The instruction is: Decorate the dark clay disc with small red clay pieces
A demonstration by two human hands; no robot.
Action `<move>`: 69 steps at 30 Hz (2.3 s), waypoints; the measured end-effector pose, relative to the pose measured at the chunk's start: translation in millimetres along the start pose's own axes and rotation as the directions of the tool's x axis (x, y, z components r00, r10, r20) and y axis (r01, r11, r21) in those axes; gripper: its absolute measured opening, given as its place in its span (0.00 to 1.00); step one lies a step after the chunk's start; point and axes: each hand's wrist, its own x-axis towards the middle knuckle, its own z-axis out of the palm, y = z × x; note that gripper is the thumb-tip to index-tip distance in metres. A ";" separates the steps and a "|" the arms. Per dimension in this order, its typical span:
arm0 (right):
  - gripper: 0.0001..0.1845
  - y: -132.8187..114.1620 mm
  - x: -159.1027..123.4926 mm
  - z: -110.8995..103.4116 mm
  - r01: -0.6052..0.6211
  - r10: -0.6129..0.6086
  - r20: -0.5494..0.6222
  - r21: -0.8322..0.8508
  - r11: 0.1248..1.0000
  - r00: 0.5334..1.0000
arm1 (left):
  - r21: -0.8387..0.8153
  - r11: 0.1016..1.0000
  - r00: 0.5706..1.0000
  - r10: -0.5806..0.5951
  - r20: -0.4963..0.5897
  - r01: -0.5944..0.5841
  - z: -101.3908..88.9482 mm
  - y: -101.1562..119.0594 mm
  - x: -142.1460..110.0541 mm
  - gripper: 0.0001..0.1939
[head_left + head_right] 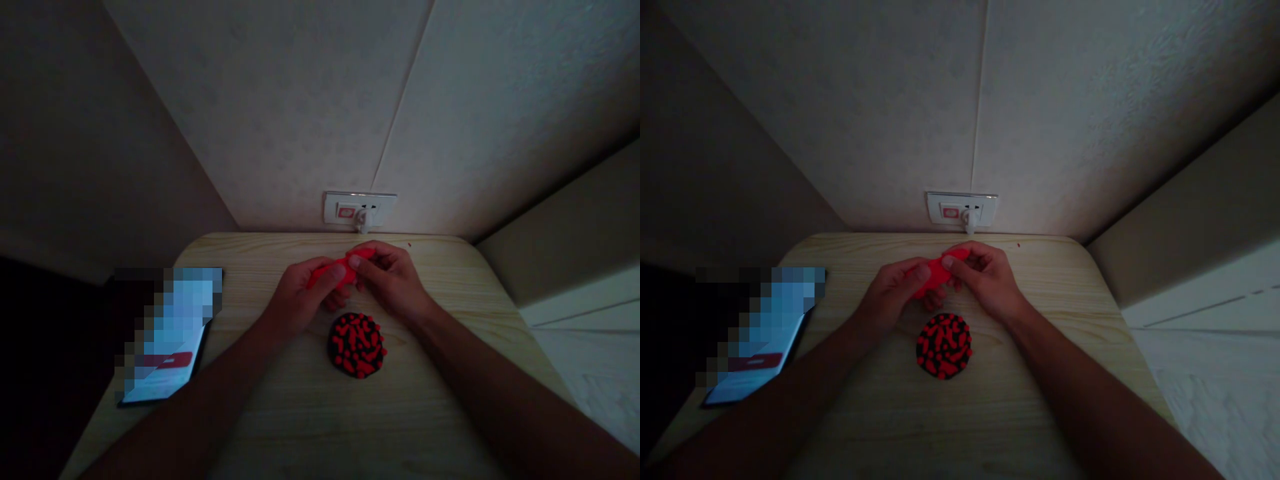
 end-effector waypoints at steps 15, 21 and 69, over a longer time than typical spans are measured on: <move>0.16 -9.0 -0.4 4.4 0.097 -0.098 -0.001 -0.134 0.986 0.995 | 0.148 0.985 0.996 0.087 -0.003 -0.086 -4.1 0.9 2.6 0.19; 0.10 -7.2 -1.1 3.9 0.097 -0.096 0.009 -0.108 0.989 0.995 | 0.169 0.981 0.996 0.092 -0.001 -0.091 -2.9 5.3 2.0 0.15; 0.18 3.6 4.7 -1.8 -0.040 0.039 -0.047 -0.021 0.999 0.998 | 0.165 0.984 0.997 -0.071 0.041 0.063 -5.2 11.5 4.5 0.15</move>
